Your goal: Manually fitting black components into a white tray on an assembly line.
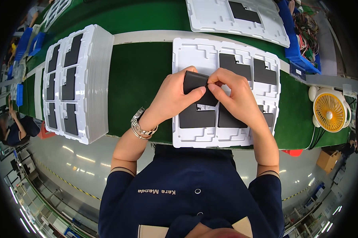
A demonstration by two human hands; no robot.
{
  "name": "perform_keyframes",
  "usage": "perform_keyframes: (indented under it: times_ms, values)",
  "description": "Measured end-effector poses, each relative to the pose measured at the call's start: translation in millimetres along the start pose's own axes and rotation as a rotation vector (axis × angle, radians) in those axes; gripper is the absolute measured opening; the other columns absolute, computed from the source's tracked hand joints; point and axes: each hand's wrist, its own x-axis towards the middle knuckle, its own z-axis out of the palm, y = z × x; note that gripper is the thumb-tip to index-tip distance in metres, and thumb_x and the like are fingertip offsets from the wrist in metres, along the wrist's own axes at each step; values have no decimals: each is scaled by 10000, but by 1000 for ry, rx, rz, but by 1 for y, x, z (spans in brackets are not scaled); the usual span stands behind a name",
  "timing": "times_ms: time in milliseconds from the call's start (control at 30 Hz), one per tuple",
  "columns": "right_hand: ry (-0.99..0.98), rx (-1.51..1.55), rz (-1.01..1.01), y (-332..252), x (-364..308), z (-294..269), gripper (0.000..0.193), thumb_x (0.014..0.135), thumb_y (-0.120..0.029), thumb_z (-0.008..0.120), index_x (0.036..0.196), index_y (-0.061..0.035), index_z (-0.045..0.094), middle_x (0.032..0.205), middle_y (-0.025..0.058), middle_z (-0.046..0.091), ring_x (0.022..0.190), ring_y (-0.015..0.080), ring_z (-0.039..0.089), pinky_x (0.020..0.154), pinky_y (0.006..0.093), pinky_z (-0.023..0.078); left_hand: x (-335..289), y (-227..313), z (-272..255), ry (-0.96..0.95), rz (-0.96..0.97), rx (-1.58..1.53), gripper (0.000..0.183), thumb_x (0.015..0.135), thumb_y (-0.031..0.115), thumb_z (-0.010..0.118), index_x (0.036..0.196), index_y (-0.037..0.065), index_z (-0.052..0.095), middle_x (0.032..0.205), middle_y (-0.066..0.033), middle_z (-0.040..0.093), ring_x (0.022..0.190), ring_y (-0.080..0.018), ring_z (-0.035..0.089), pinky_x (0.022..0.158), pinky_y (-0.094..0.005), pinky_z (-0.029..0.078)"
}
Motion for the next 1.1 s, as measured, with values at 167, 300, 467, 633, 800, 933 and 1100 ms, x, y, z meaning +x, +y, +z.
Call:
perform_keyframes:
  times_ms: [167, 300, 467, 633, 800, 933, 1100]
  values:
    - [6, 11, 12, 0, 0, 1, 67, 858, -39, 628, 871, 24, 608, 792, 126, 626, 724, 256, 640, 648, 347, 509, 0, -2, 0, 17, 21, 9, 188, 864, 138, 679, 840, 26, 530, 692, 6, 497, 631, -73, 445, 583, -251, 393]
    - [15, 19, 34, 0, 0, 2, 58, 846, -28, 626, 867, 24, 609, 779, 123, 625, 714, 246, 635, 648, 341, 509, 0, -7, 3, 51, 60, -1, 232, 837, 164, 691, 831, 26, 506, 624, -51, 506, 561, -132, 473, 543, -299, 400]
    - [33, 77, 94, 0, -1, 8, 82, 853, -27, 607, 828, 33, 559, 739, 60, 556, 730, 140, 539, 700, 275, 454, 0, -6, 4, 46, 72, 17, 227, 835, 160, 687, 829, 24, 505, 625, -52, 507, 559, -133, 474, 539, -300, 399]
    - [4, 200, 196, 3, -1, 8, 79, 889, -58, 604, 863, 11, 575, 778, 13, 562, 761, 93, 522, 729, 252, 446, -1, -4, 3, 86, 69, 16, 222, 832, 157, 690, 829, 24, 512, 626, -44, 515, 561, -122, 479, 540, -294, 405]
    - [-29, 361, 286, 1, 1, 4, 77, 905, -74, 636, 893, 1, 621, 812, 17, 622, 783, 98, 574, 772, 260, 484, 0, -3, 0, 92, 55, -43, 220, 830, 151, 695, 819, 25, 516, 630, -21, 527, 576, -94, 476, 546, -279, 407]
    - [-48, 433, 315, 1, 0, 5, 69, 912, -68, 638, 915, 1, 638, 847, -5, 630, 807, 71, 567, 771, 242, 479, -1, -6, 1, 90, 77, -74, 215, 832, 145, 693, 815, 26, 515, 631, -9, 518, 579, -84, 464, 544, -268, 397]
    - [-36, 513, 335, 1, -1, 6, 66, 903, -56, 657, 941, -2, 659, 861, -17, 636, 825, 56, 580, 766, 223, 476, -1, -6, 1, 89, 88, -106, 201, 835, 133, 684, 811, 26, 515, 643, 2, 495, 591, -73, 450, 545, -263, 388]
